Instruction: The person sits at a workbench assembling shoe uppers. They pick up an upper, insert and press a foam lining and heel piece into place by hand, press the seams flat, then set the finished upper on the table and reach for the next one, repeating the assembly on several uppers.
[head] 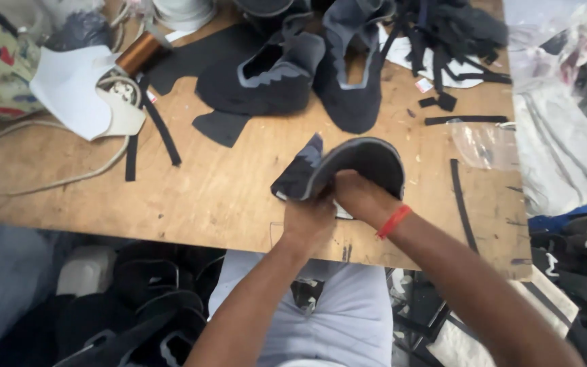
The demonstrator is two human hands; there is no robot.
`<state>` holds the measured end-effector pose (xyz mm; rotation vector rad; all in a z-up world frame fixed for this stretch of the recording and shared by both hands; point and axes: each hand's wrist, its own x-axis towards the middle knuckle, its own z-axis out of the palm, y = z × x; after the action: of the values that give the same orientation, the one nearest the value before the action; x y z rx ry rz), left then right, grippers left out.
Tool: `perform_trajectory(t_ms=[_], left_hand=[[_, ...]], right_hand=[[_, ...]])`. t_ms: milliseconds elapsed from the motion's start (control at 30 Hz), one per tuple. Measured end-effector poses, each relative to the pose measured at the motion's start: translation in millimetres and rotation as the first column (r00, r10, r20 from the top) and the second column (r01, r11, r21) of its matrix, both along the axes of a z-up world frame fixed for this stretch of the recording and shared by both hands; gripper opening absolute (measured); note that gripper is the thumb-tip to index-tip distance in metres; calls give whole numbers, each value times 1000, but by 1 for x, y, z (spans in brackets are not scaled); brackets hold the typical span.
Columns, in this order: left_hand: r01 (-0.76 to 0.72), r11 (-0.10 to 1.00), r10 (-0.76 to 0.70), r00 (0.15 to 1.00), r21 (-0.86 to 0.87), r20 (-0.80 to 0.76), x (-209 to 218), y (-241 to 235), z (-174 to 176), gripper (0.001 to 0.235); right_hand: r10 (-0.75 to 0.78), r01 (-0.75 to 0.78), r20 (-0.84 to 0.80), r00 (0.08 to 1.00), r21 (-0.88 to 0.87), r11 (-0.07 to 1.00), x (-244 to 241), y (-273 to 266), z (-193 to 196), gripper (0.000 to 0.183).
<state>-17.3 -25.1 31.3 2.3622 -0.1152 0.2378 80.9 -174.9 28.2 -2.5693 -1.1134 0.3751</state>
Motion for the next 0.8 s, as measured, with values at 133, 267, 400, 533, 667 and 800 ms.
perform_trajectory(t_ms=[133, 267, 400, 533, 667, 800], left_hand=[[-79, 994, 84, 995, -76, 59, 10, -17, -19, 36], [-89, 982, 55, 979, 169, 195, 24, -24, -41, 33], [57, 998, -51, 971, -19, 232, 19, 2, 3, 36], [239, 971, -231, 939, -2, 255, 1, 27, 41, 55], [205, 954, -246, 951, 218, 187, 6, 5, 2, 64], [185, 927, -220, 973, 326, 74, 22, -4, 1, 42]], right_hand=[[-197, 224, -134, 971, 239, 945, -35, -6, 17, 24], [-320, 275, 52, 946, 396, 876, -56, 1, 17, 41], [-324, 436, -312, 893, 432, 789, -53, 8, 25, 30], [-91, -2, 215, 972, 399, 917, -35, -12, 12, 61], [-247, 258, -133, 960, 75, 963, -26, -7, 26, 29], [-287, 297, -87, 954, 136, 945, -32, -1, 25, 26]])
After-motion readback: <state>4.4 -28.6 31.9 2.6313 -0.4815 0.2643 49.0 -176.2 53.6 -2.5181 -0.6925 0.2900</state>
